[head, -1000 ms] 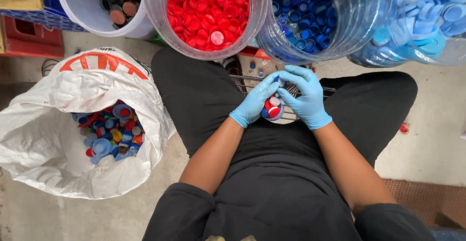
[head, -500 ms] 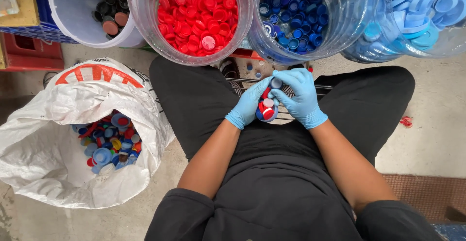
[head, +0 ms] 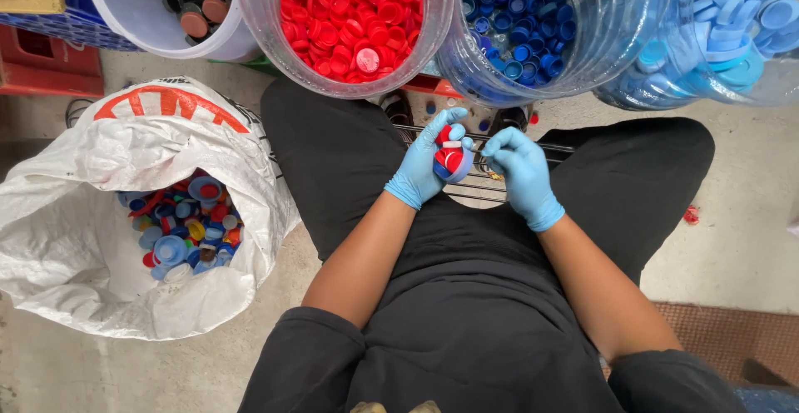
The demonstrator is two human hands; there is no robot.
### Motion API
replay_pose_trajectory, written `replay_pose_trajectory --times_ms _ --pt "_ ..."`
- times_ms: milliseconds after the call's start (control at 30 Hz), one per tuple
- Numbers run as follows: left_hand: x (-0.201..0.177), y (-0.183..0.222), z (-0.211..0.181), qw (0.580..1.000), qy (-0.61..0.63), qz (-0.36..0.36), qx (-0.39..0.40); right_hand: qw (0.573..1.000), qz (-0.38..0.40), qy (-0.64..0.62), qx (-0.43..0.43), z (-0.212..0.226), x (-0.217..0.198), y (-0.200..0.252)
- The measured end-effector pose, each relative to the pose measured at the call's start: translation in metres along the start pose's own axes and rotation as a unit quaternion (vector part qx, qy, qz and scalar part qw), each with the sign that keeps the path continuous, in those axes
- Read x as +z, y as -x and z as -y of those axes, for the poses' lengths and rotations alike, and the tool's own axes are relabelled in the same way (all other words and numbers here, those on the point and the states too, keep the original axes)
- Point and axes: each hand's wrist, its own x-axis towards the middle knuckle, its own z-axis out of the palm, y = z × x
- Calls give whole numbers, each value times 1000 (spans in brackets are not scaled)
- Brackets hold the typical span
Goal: The person sits cross-legged on the floor and sorts plastic bottle caps by color. They pick caps from a large white sack, separate them by hand, and place them into clear containers filled with red, blue, and other colored caps.
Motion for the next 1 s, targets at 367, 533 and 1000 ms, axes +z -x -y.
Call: replay_pose_trajectory --times_ms 367,533,1000 --pt "53 125 -158 980 -39 -112 159 963 65 226 -129 47 32 6" --pt "-54 221 -273 800 -185 -367 437 968 53 236 -58 31 26 7" --pt "29 229 -210 239 -725 -570 304 989 40 136 -32 56 50 18"
